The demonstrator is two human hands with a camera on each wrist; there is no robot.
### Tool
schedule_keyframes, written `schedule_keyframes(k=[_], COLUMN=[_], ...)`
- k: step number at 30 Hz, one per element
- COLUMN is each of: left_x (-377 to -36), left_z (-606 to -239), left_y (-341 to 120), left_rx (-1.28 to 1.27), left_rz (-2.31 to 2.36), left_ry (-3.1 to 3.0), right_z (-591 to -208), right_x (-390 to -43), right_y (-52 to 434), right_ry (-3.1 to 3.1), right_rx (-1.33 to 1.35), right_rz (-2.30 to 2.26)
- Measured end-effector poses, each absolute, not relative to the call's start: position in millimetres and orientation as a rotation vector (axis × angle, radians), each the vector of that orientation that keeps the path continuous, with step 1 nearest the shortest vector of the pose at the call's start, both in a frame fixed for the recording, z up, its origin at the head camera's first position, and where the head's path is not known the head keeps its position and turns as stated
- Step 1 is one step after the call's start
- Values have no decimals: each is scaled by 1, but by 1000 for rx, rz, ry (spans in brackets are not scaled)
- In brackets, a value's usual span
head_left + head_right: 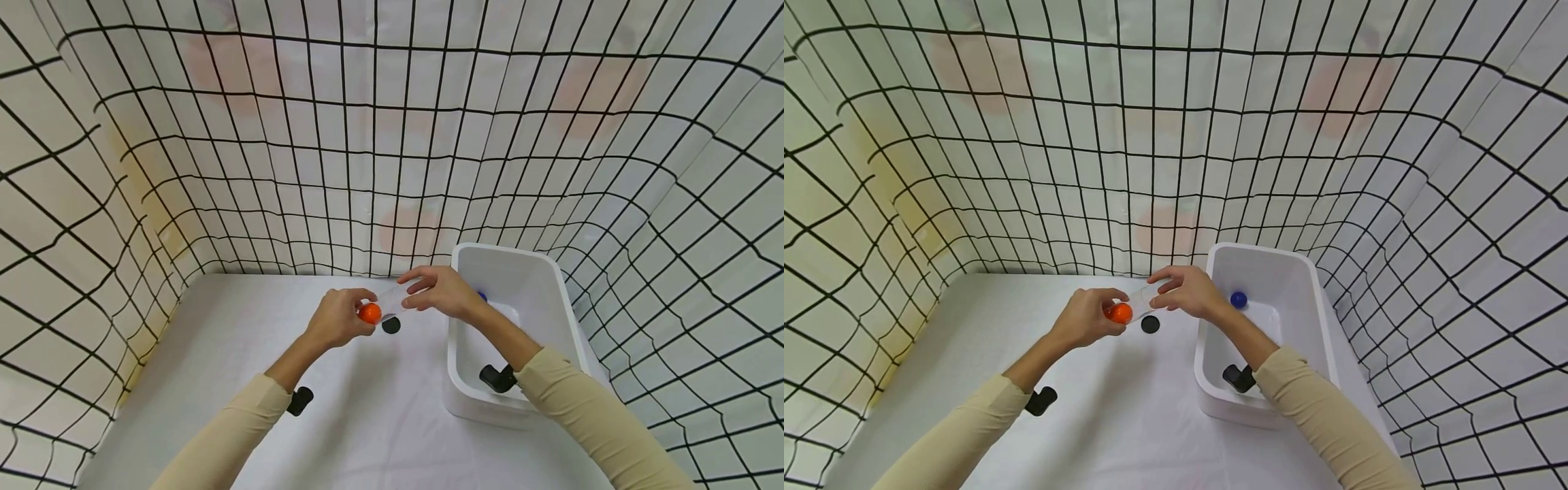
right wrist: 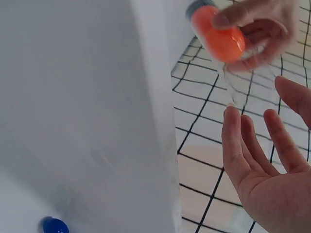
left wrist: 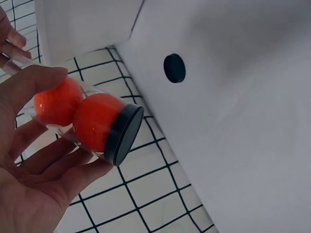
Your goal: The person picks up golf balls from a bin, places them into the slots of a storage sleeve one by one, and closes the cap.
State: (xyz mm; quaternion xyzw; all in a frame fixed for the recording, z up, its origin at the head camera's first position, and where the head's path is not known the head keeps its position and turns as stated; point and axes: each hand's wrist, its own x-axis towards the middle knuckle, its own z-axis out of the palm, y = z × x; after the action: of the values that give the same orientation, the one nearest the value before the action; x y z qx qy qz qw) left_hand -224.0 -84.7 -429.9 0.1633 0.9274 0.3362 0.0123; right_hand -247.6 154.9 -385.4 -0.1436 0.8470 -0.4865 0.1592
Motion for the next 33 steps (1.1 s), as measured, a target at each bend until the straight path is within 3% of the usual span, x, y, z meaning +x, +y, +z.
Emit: schedule_keyframes(k=[15,33], left_x=[-223,-219], left_z=[-441,-444], left_y=[-107,-120], left_rx=[446,384], left_rz=[1016,1005], left_ry=[2909,2899], right_z=[-382,-480], right_x=[-284,-320], right_y=[220,273], right_ry=[2590,2690], right_rx=[-149,169], right_rz=[-1426,-1273])
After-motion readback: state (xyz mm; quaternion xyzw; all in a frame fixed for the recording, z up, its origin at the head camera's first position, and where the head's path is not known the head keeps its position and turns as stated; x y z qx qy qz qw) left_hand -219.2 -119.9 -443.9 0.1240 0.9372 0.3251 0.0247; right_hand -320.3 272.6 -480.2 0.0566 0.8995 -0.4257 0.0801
